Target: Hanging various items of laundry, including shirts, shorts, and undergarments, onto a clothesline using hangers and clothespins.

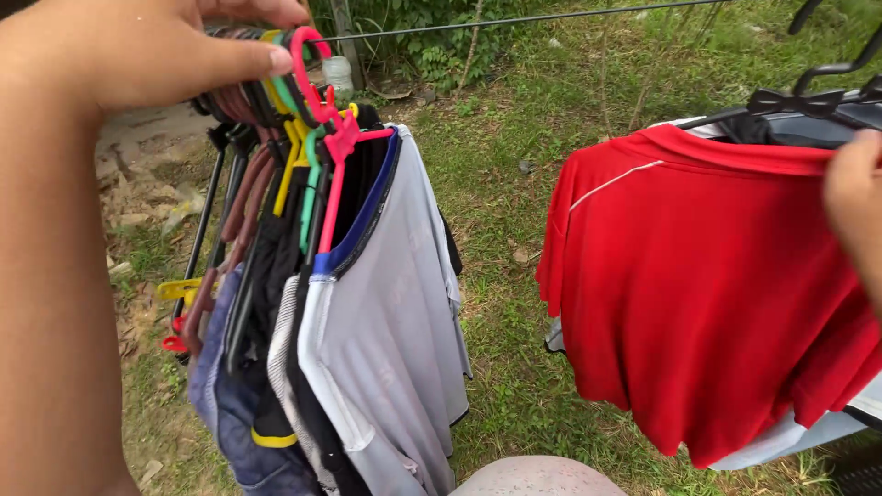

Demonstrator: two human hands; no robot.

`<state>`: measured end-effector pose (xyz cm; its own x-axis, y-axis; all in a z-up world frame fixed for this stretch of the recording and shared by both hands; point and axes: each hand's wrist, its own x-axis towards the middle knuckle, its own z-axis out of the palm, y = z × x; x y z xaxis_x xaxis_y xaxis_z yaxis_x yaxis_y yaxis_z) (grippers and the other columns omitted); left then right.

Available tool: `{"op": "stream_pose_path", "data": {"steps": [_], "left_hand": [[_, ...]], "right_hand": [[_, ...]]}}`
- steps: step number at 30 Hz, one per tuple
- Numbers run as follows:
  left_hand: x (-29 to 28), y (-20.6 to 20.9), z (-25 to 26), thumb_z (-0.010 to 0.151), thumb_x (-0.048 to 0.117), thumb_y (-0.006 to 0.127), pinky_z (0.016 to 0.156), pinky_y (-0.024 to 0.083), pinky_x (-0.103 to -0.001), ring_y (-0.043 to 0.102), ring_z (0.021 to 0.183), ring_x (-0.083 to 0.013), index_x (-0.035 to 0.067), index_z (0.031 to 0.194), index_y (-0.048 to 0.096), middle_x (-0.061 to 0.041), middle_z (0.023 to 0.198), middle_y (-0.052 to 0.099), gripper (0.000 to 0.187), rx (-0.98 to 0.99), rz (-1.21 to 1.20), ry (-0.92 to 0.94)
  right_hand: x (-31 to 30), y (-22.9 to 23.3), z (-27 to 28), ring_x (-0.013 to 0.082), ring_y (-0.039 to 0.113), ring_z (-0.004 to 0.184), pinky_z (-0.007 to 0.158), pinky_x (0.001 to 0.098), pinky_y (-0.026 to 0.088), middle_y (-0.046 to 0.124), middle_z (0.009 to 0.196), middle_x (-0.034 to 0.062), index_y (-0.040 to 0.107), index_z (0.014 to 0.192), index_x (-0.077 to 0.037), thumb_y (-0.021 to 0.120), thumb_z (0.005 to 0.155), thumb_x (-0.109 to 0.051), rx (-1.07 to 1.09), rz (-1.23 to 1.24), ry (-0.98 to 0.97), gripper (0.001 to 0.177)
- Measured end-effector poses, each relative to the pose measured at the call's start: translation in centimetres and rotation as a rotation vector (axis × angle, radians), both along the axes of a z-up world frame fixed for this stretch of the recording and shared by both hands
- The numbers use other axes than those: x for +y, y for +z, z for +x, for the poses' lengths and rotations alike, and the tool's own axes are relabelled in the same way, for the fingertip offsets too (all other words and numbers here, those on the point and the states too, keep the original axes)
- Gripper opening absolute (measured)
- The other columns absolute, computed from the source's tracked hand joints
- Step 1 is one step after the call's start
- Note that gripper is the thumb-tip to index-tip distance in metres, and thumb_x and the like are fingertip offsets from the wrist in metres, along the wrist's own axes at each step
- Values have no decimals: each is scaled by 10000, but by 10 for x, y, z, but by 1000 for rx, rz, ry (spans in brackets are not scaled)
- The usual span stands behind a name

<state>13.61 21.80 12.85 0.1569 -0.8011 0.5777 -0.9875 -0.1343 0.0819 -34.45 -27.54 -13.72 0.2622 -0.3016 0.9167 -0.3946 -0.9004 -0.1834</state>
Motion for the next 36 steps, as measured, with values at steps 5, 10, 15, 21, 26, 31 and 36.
{"op": "stream_pose_path", "data": {"steps": [5,10,15,21,26,31,36], "left_hand": [[6,-20,12,932,319,747,769,574,-375,718,870,-215,207,1443,648,-95,1026,759,533,147,150,122],[-4,-29,22,916,385,799,932,453,-441,679,1079,-259,198,1331,711,-67,1154,735,464,-186,-36,-82],[-7,-43,14,904,440,785,943,360,-487,569,1110,-305,228,1298,731,-61,1089,647,451,-243,-132,-41],[-28,-80,27,975,407,784,995,391,-487,560,1154,-307,179,1324,716,-61,1170,629,422,-305,-354,-167],[-39,-84,22,939,396,813,990,393,-488,572,1132,-305,170,1303,722,-58,1141,623,438,-357,-452,-182],[-42,-89,22,950,420,831,971,382,-487,562,1121,-314,160,1249,734,-55,1142,619,408,-419,-481,-159],[-39,-86,17,915,424,847,975,375,-495,549,1120,-327,165,1214,748,-67,1074,607,408,-442,-495,-124]], "right_hand": [[213,106,153,342,606,1112,978,446,499,654,1085,161,658,1117,-35,747,989,-101,184,-302,160,169],[303,132,271,166,658,969,701,284,567,631,1152,89,642,1236,-56,707,963,-299,272,211,701,371],[338,159,332,231,630,860,692,350,523,614,966,109,663,1144,-44,696,1003,-283,135,162,712,280],[321,139,341,312,608,771,695,426,481,615,843,146,683,954,-5,697,1039,-212,93,1,568,225],[288,143,297,274,631,770,690,409,492,649,842,138,712,994,-21,683,1052,-174,166,67,443,166],[235,138,248,118,758,991,869,303,605,713,1066,52,583,1132,-21,554,1100,-151,86,517,742,137],[208,150,200,121,756,959,801,279,633,717,1061,44,591,1123,-48,524,1099,-176,87,666,561,145]]}}
